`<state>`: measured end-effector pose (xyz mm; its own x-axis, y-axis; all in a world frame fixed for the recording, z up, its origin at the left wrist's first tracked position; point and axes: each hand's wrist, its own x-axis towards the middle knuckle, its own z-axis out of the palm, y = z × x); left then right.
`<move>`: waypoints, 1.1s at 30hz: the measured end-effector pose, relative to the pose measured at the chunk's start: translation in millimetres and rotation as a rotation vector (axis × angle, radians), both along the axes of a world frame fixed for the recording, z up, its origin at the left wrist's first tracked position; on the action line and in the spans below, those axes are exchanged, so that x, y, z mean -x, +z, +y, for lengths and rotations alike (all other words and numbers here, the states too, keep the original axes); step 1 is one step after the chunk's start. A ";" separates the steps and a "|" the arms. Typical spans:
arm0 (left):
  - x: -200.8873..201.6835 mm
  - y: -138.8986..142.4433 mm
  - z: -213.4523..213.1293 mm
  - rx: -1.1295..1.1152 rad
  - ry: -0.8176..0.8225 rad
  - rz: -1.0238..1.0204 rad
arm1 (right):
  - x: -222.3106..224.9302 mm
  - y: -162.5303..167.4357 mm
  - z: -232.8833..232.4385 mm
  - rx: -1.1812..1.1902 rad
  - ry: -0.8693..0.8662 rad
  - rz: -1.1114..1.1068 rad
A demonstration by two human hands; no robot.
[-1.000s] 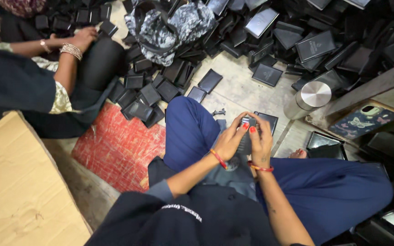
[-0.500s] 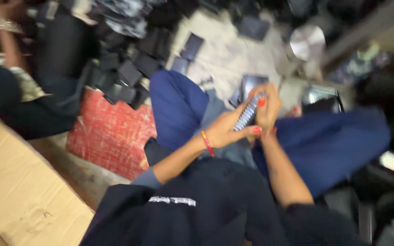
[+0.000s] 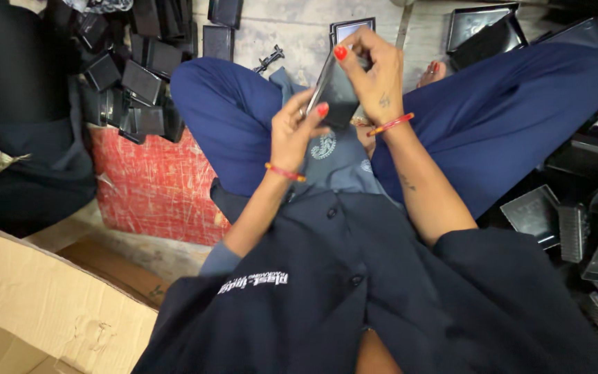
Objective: The person sits on the floor and assembles small black compact disc cases by hand. They pick up the case halves, snap them together, and place the finished units into a nearby cardboard box.
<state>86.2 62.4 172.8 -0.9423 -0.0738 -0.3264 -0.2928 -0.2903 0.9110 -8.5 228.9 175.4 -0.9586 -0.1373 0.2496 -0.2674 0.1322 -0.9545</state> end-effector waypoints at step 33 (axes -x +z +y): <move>137.1 -15.3 -52.9 0.342 -0.312 0.533 | 12.4 -10.6 -17.1 0.233 0.088 0.061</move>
